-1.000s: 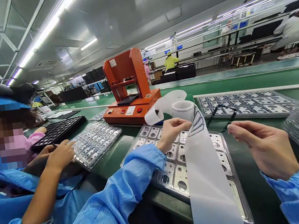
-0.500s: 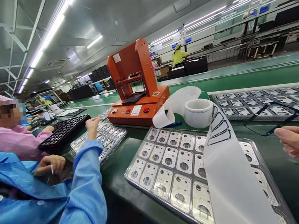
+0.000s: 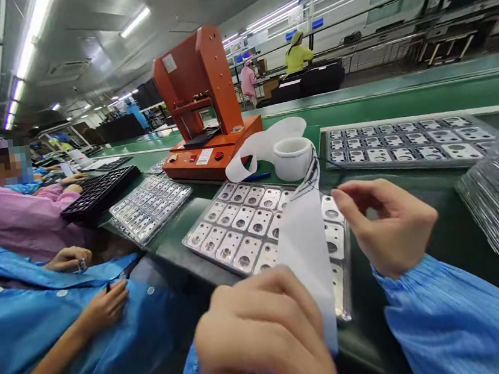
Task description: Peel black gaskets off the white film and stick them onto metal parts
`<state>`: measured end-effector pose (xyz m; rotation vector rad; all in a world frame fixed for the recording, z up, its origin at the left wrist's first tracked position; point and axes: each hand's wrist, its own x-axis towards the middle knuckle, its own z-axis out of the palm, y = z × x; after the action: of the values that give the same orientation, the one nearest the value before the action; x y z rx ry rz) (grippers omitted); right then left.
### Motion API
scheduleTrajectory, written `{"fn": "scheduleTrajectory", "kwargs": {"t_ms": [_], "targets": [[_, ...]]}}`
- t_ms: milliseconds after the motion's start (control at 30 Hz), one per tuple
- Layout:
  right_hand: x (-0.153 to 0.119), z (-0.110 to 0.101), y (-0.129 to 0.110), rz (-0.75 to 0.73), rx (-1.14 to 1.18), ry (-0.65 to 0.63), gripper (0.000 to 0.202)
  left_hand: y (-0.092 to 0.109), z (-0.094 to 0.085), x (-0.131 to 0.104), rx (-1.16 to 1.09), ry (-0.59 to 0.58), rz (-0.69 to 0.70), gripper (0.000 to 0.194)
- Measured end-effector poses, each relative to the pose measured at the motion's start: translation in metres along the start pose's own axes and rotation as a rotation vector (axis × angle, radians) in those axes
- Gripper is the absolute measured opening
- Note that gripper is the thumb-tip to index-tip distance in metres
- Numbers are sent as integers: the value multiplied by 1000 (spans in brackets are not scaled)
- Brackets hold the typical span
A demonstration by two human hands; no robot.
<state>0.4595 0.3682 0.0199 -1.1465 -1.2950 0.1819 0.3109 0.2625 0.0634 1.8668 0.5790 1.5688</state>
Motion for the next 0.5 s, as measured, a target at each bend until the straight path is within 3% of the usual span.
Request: {"fn": "scheduleTrajectory", "kwargs": {"t_ms": [100, 167, 233, 300, 333, 500], "targets": [[2, 0, -1, -197, -56, -5, 14, 7, 12, -16, 19, -324, -31, 25], [3, 1, 2, -200, -78, -3, 15, 10, 9, -23, 59, -370, -20, 19], [3, 4, 6, -136, -51, -18, 17, 6, -7, -23, 164, -394, -63, 20], [1, 7, 9, -104, -30, -57, 16, -4, -40, -18, 398, -393, -185, 20], [0, 9, 11, -110, -30, -82, 15, -13, -63, -14, 617, -311, -309, 19], [-6, 12, 8, -137, -53, -136, 17, -66, -207, 6, 1114, 303, -534, 23]]}}
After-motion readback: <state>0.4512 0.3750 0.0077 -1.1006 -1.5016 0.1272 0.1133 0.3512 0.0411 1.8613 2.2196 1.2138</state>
